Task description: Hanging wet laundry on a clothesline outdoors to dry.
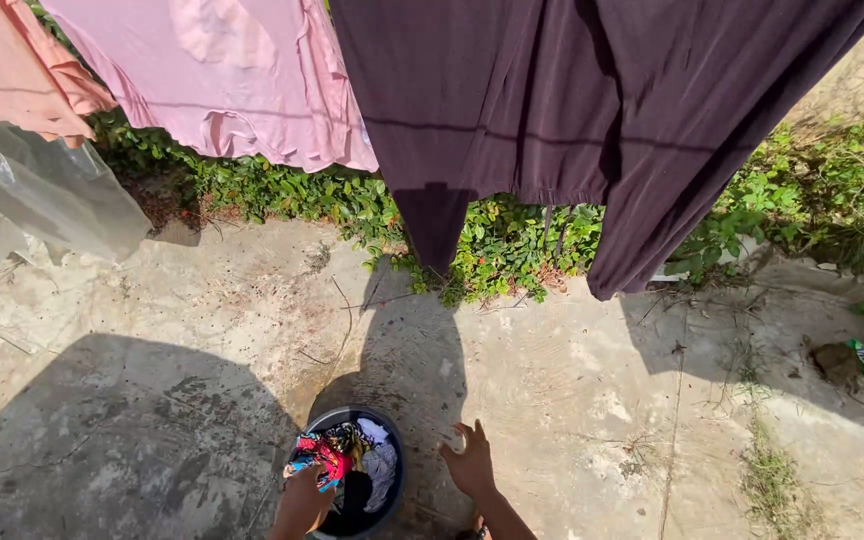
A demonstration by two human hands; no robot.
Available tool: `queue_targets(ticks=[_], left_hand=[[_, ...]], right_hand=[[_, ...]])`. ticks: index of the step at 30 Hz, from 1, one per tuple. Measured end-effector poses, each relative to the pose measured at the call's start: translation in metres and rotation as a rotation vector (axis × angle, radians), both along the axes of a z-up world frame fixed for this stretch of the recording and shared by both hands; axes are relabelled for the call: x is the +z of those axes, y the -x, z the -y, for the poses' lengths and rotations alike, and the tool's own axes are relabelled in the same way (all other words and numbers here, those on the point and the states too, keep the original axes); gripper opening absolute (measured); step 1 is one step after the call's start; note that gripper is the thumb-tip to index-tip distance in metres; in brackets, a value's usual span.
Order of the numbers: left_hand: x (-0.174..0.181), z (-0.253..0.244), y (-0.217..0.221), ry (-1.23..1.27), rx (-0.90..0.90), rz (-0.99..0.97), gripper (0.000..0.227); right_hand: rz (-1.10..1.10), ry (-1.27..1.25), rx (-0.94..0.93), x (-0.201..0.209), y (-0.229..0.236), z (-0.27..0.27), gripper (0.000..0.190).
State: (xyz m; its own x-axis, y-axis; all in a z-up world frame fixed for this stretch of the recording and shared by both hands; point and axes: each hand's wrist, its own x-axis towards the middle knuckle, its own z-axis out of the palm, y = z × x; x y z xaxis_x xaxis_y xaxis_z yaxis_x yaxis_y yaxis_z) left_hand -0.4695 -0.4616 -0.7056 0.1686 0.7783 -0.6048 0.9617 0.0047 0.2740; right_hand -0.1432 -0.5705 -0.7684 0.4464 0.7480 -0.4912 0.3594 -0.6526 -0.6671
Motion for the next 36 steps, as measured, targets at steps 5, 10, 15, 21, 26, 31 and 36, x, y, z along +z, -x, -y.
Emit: queue_targets(ticks=[5, 10, 15, 21, 26, 31, 36], left_hand=[[-0.012, 0.003, -0.021, 0.018, -0.081, 0.116, 0.059], [-0.018, -0.015, -0.020, 0.100, -0.217, 0.146, 0.063], [-0.025, -0.027, 0.010, 0.307, -0.088, 0.415, 0.063], [-0.051, -0.044, 0.035, 0.547, 0.345, 0.647, 0.063], [-0.040, -0.045, 0.057, 0.638, 0.455, 0.555, 0.061], [-0.039, -0.057, 0.091, 0.658, 0.454, 0.522, 0.061], [-0.051, -0.084, 0.082, 0.711, 0.487, 0.611, 0.067]], right_hand=[[-0.107, 0.000, -0.126, 0.057, 0.038, -0.005, 0.076], [-0.061, -0.121, -0.226, 0.037, 0.086, -0.007, 0.072], [-0.210, -0.148, -0.416, 0.055, 0.128, -0.005, 0.071], [-0.278, -0.172, -0.464, 0.083, 0.172, -0.009, 0.067], [-0.295, -0.105, -0.453, 0.065, 0.200, -0.021, 0.070], [-0.375, -0.027, -0.448, 0.043, 0.221, -0.040, 0.079], [-0.538, -0.015, -0.594, 0.018, 0.214, -0.073, 0.088]])
